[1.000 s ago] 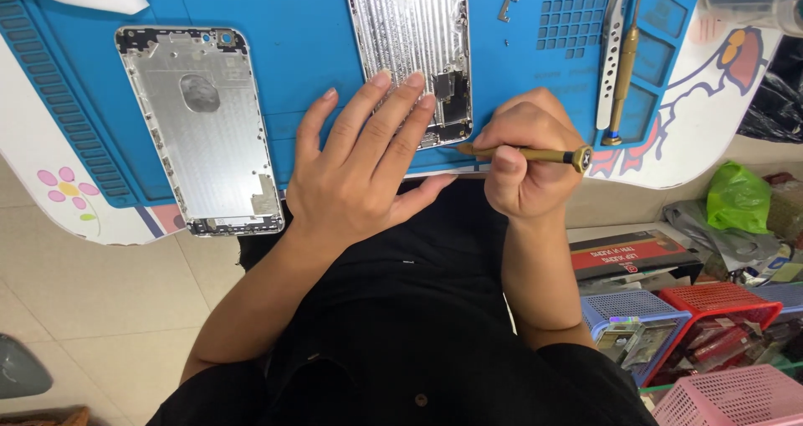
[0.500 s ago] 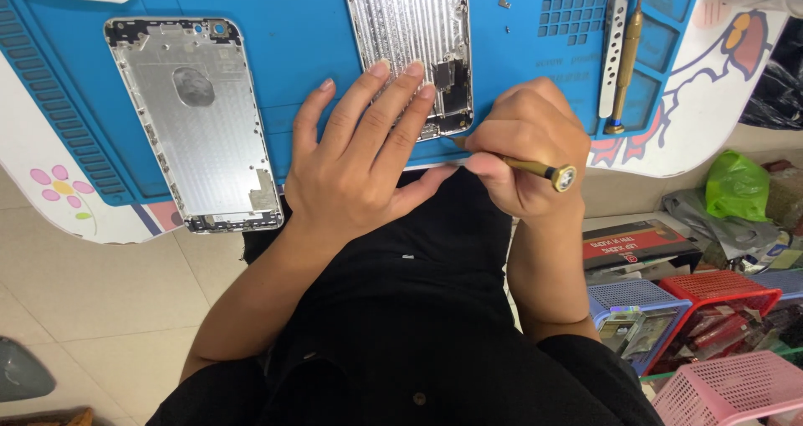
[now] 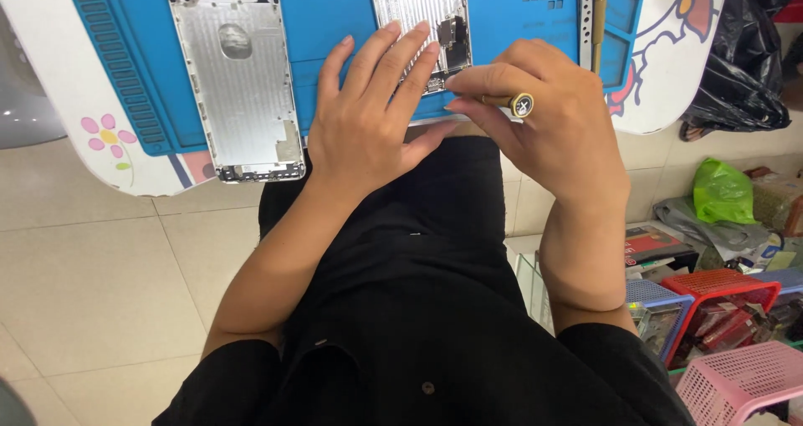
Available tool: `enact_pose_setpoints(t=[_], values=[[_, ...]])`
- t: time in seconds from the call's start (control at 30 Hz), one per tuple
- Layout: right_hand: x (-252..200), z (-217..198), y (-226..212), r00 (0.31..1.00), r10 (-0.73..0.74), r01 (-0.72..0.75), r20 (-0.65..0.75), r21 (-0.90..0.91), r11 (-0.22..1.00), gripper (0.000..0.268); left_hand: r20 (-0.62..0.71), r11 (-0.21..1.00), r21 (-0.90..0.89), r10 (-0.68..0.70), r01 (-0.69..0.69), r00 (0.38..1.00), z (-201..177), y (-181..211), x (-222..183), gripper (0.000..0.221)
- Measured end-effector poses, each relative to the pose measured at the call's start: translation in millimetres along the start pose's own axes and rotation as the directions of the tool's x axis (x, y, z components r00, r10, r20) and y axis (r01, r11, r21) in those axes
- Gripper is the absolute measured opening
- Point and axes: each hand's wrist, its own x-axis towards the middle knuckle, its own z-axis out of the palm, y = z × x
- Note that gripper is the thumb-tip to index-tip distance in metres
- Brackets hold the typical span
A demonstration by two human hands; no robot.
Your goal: The recorder is seen disassembling or repairing internal components of a mobile phone.
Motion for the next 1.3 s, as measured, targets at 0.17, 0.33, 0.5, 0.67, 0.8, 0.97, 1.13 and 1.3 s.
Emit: enact_pose_setpoints(t=[0.17,0.33,0.5,0.67,0.8,0.97,1.13,1.3], values=[[1.1,-2.1,-8.7,0.998,-0.015,0.022,-0.066,0.106,0.994,0.03,-0.019,1.0,0.005,0.017,-0.017,1.0,-2.8,1.0,-1.6,0.076],[6.9,-12.7,-23.3,0.995,0.023,-0.007,-0.1,0.155,0.988,0.041,-0.042,1.0,0.009,0.011,-0.011,0.999,-3.1,3.4,-2.8,0.074],[5.2,-19.5,-19.6,0.996,-0.074,0.069,-0.048,-0.102,0.992,0.028,-0.056,0.999,0.015,0.035,-0.034,0.998,3.7,-0.6,-5.1,0.072],[17.1,-27.5,-35.7,0.994,0.088,-0.068,0.064,-0.259,0.964,0.025,-0.042,1.0,0.01,0.025,-0.025,0.999,1.0,-0.5,-6.0,0.072],[9.8,-25.5,-28.0,0.997,-0.018,0.036,0.076,-0.248,0.968,0.015,-0.022,1.0,-0.007,0.024,-0.024,0.999,1.4,-3.4,-4.7,0.072],[26.5,-32.2,-45.5,0.996,0.002,0.025,0.086,-0.315,0.949,0.017,-0.013,1.0,-0.011,0.004,-0.004,1.0,1.3,-3.9,-2.5,0.071],[28.8,-32.8,-41.9,0.976,0.157,-0.076,0.154,-0.435,0.897,0.015,0.002,1.0,-0.006,0.008,-0.008,1.0,-2.8,-3.0,2.9,0.072],[37.0,-38.2,-46.6,0.991,0.073,-0.035,0.109,-0.314,0.949,0.022,0.002,0.999,-0.009,-0.035,0.035,0.999,-2.8,0.3,4.6,0.068]])
